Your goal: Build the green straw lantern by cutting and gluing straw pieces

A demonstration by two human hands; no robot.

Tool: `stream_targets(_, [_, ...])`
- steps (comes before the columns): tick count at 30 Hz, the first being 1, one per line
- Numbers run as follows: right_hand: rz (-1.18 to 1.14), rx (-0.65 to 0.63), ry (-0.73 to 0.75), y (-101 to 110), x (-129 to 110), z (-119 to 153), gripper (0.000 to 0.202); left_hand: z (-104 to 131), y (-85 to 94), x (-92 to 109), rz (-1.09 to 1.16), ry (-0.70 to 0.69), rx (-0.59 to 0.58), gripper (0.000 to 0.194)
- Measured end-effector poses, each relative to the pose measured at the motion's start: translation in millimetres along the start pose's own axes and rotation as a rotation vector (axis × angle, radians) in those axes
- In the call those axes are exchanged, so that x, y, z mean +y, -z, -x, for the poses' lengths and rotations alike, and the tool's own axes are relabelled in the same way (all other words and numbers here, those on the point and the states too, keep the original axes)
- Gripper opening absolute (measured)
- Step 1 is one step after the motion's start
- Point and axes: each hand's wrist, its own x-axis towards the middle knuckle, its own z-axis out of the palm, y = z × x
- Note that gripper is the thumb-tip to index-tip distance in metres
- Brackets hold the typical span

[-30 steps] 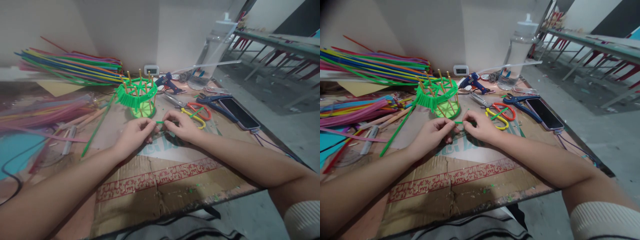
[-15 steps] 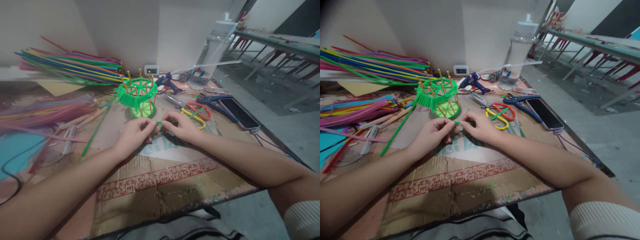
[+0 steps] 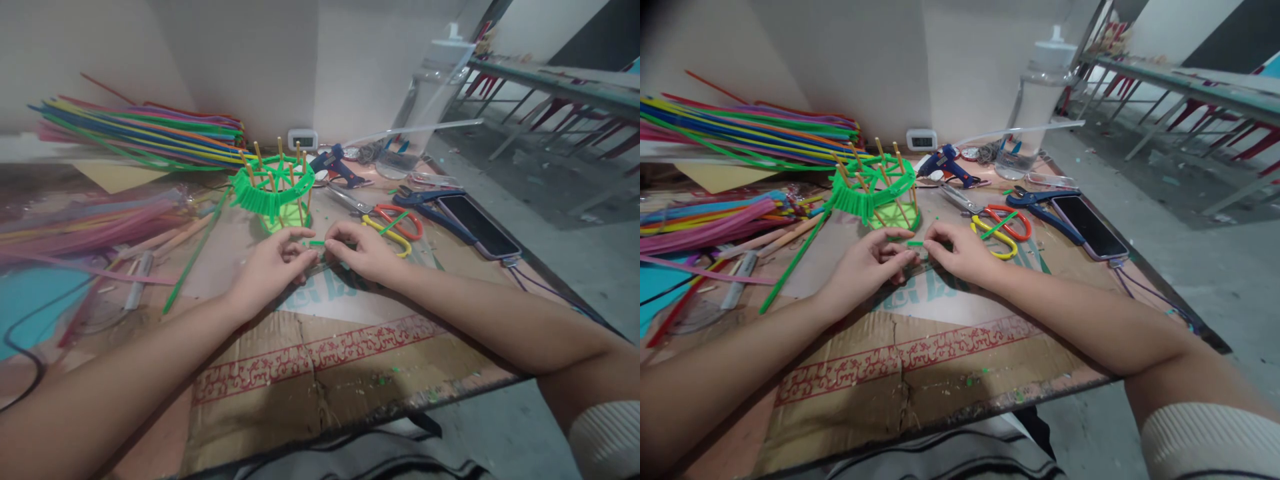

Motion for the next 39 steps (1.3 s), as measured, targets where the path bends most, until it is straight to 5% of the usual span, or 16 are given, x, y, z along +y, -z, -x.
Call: stream_targets(39, [0.131,0.070,0.073,-0.8,0.2,0.3,0.015,-4.1,1.1,-0.4,0.041,0.056,0.007,0.027])
